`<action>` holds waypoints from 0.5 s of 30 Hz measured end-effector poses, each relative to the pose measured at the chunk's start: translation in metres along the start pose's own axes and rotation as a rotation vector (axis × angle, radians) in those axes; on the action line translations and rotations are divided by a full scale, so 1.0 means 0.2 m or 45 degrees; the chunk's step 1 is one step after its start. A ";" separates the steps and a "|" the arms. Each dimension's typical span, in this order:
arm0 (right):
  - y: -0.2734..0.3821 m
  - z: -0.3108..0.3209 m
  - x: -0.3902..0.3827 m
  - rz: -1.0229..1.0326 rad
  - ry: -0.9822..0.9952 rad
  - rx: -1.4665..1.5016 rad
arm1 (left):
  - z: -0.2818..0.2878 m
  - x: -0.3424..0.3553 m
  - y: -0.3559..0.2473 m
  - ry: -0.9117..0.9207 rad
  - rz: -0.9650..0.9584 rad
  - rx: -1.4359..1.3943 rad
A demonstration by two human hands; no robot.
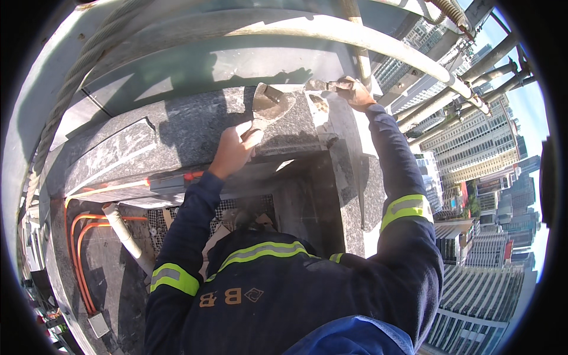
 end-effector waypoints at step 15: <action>-0.15 -0.12 -0.16 -0.157 -0.284 0.083 | 0.00 0.00 0.00 0.009 -0.073 0.049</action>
Point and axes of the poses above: each hand's wrist, its own x-axis towards the middle knuckle, its own z-axis out of the back of the hand, y = z × x, the point moved 2 cm from there along x, towards the middle knuckle, and after that the axes turned 14 degrees about y, right-handed, at the moved point
